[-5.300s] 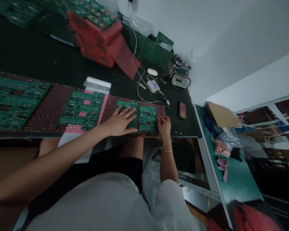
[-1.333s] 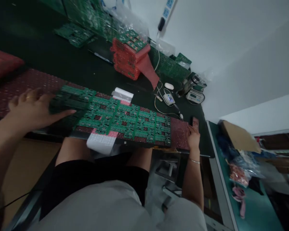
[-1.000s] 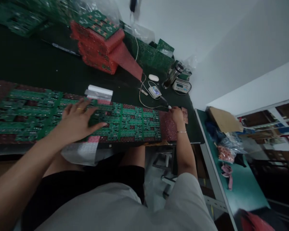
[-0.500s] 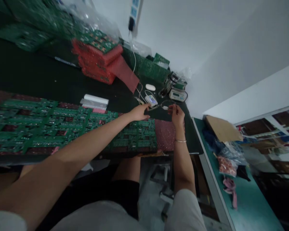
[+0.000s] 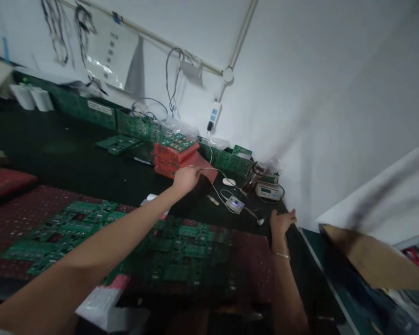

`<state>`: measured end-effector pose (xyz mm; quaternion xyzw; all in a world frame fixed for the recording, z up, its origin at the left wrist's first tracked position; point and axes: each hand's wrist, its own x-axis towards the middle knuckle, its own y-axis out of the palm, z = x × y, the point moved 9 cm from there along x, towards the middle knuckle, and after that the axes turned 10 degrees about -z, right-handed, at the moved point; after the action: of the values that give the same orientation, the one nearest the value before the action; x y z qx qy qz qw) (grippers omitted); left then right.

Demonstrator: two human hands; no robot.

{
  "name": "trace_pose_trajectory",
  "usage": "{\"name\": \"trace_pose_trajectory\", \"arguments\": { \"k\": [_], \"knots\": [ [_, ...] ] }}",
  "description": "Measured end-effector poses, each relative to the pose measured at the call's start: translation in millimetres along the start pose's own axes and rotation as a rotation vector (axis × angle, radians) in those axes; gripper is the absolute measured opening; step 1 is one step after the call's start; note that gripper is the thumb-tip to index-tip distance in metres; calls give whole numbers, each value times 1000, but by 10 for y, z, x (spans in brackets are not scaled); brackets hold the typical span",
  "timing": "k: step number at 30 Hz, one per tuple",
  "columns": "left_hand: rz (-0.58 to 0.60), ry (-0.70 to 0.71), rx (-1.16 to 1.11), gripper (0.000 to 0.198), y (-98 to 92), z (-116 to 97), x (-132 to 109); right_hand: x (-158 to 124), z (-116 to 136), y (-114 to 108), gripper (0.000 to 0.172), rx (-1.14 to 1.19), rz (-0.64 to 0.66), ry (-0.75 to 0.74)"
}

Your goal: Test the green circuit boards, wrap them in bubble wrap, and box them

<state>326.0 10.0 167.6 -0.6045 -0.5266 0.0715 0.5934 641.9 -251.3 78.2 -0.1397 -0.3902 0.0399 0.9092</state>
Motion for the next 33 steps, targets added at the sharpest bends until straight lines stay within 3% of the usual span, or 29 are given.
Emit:
{"name": "trace_pose_trajectory", "arguments": {
  "k": [3,5,7,10,12,15,18,21,26,29,33],
  "knots": [
    [-42,115,-189,32,-140,-541,-191,-532,629,-6,48,114,-46,-51],
    [16,160,-507,27,-132,-901,-382,-961,1188,206,52,324,216,-166],
    [172,147,-819,25,-42,-1170,-602,-1329,1593,384,43,466,476,-201],
    [378,93,-1046,25,69,-1302,-962,-1497,1769,485,25,490,615,-159],
    [319,79,-1047,30,28,-1156,-1162,-1422,1672,496,27,459,631,-111],
    [185,142,-848,43,12,-824,-1506,-1225,1371,448,39,372,594,-74],
    [272,270,-578,42,263,-624,-1929,-1156,995,398,30,224,564,-37],
    [339,318,-367,41,512,-494,-2217,-1274,638,385,17,126,608,57],
    [432,478,-292,52,648,-677,-2510,-1398,206,301,22,-46,605,198],
    [501,589,-260,61,720,-814,-2720,-1380,81,216,24,-174,547,241],
    [516,622,-300,62,813,-826,-2843,-1382,-39,84,26,-230,504,263]
  ]
}}
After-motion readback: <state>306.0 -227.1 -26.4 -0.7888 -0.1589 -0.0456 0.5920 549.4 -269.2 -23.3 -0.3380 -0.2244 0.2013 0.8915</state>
